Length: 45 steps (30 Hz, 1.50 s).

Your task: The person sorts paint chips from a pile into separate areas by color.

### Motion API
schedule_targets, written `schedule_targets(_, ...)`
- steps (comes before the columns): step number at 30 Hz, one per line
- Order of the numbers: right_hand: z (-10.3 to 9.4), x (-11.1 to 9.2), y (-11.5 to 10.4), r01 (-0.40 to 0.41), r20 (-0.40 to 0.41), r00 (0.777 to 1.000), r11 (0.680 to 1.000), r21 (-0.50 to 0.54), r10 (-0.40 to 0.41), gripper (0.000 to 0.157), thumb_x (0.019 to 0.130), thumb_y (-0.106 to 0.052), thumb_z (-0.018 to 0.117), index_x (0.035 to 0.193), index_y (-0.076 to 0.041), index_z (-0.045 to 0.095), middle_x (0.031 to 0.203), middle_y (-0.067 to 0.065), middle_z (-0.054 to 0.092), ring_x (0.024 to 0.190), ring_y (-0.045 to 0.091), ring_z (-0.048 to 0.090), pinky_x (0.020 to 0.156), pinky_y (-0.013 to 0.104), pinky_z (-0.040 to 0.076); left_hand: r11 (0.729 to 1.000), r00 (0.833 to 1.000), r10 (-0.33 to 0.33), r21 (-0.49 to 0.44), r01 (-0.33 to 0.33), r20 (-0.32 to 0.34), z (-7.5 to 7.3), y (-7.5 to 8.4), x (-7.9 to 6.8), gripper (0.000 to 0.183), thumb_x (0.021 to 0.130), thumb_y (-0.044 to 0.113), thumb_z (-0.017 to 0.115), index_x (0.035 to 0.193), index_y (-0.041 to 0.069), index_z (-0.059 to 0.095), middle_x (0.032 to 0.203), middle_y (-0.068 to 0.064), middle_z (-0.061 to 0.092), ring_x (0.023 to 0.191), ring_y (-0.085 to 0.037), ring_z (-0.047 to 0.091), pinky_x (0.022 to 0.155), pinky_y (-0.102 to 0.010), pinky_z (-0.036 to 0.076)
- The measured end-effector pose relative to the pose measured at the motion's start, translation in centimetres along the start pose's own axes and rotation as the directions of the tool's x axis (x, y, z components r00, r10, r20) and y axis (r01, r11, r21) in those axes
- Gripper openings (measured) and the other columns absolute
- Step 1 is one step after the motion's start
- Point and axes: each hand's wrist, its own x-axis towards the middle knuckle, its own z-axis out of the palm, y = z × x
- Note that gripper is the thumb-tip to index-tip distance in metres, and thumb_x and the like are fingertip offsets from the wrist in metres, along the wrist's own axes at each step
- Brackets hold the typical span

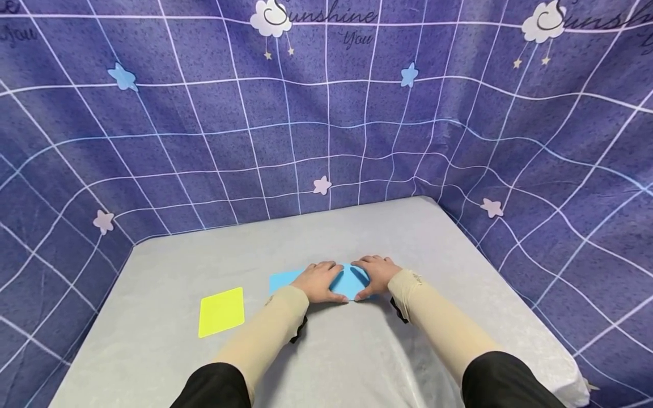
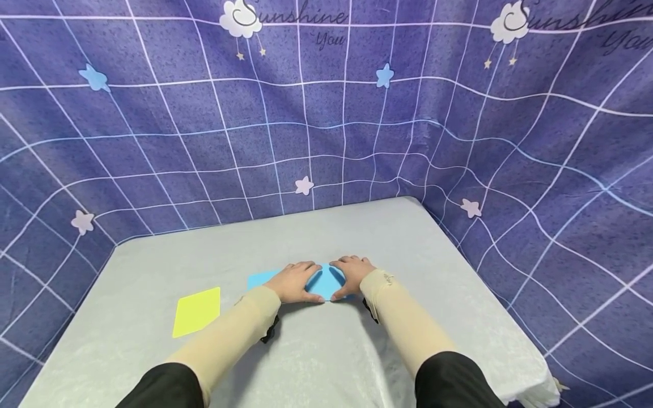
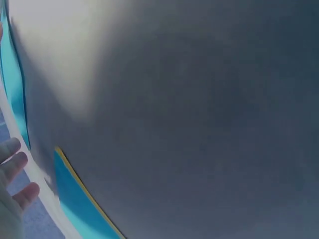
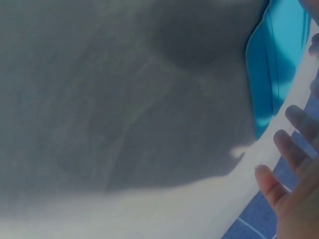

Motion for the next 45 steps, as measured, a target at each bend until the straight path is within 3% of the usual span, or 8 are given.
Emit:
schedule_targets(7, -0.3, 1.0, -1.7, -0.009, 0.009, 1.0, 1.0, -0.029, 0.009, 0.096, 0.08, -0.06, 0.083, 0.157, -0.017, 0.046, 0.154, 0.013, 0.048, 0.14, 0.036, 0.044, 0.109, 0.059, 0.038, 1.0, 1.0, -0.022, 0.004, 0.022, -0.021, 0.2, -2.2, -1.4, 0.099, 0.087, 0.074, 0.066, 0.157, 0.01, 0.042, 0.156, -0.017, 0.045, 0.143, -0.035, 0.043, 0.116, -0.055, 0.033)
schedule_targets(16, 0.2, 2.8, -3.7, 0.058, 0.0, 0.998, 0.998, -0.032, -0.058, 0.097, 0.08, -0.061, 0.083, 0.157, -0.017, 0.046, 0.155, 0.013, 0.047, 0.142, 0.037, 0.043, 0.111, 0.062, 0.036, 0.992, 0.992, -0.122, -0.02, 0.122, -0.024, -0.2, -4.7, -3.9, 0.1, 0.084, 0.071, 0.073, 0.158, 0.012, 0.041, 0.156, -0.017, 0.044, 0.144, -0.036, 0.042, 0.118, -0.054, 0.031)
schedule_targets(24, 0.7, 4.1, -5.9, 0.116, 0.0, 0.993, 0.993, -0.025, -0.116, 0.098, 0.079, -0.062, 0.083, 0.157, -0.017, 0.045, 0.154, 0.013, 0.048, 0.14, 0.038, 0.045, 0.109, 0.062, 0.038, 0.979, 0.979, -0.2, -0.036, 0.199, -0.032, -0.9, -5.8, -6.5, 0.103, 0.079, 0.069, 0.078, 0.157, 0.011, 0.043, 0.154, -0.017, 0.048, 0.142, -0.034, 0.044, 0.117, -0.051, 0.033)
schedule_targets(33, 1.9, 5.9, -7.8, 0.162, -0.009, 0.987, 0.986, -0.045, -0.163, 0.098, 0.08, -0.066, 0.08, 0.158, -0.019, 0.044, 0.155, 0.012, 0.048, 0.141, 0.033, 0.046, 0.11, 0.06, 0.037, 0.966, 0.965, -0.255, -0.05, 0.252, -0.061, -0.6, -7.3, -8.3, 0.104, 0.077, 0.07, 0.08, 0.156, 0.012, 0.044, 0.153, -0.016, 0.048, 0.141, -0.033, 0.045, 0.116, -0.05, 0.035)
schedule_targets(45, 3.0, 7.2, -9.9, 0.192, 0.007, 0.981, 0.979, -0.06, -0.192, 0.1, 0.079, -0.071, 0.077, 0.158, -0.019, 0.044, 0.156, 0.009, 0.047, 0.142, 0.028, 0.045, 0.113, 0.058, 0.036, 0.949, 0.949, -0.313, -0.054, 0.311, -0.032, -1.1, -7.6, -9.7, 0.106, 0.077, 0.069, 0.08, 0.157, 0.011, 0.042, 0.154, -0.017, 0.046, 0.143, -0.033, 0.043, 0.115, -0.051, 0.035)
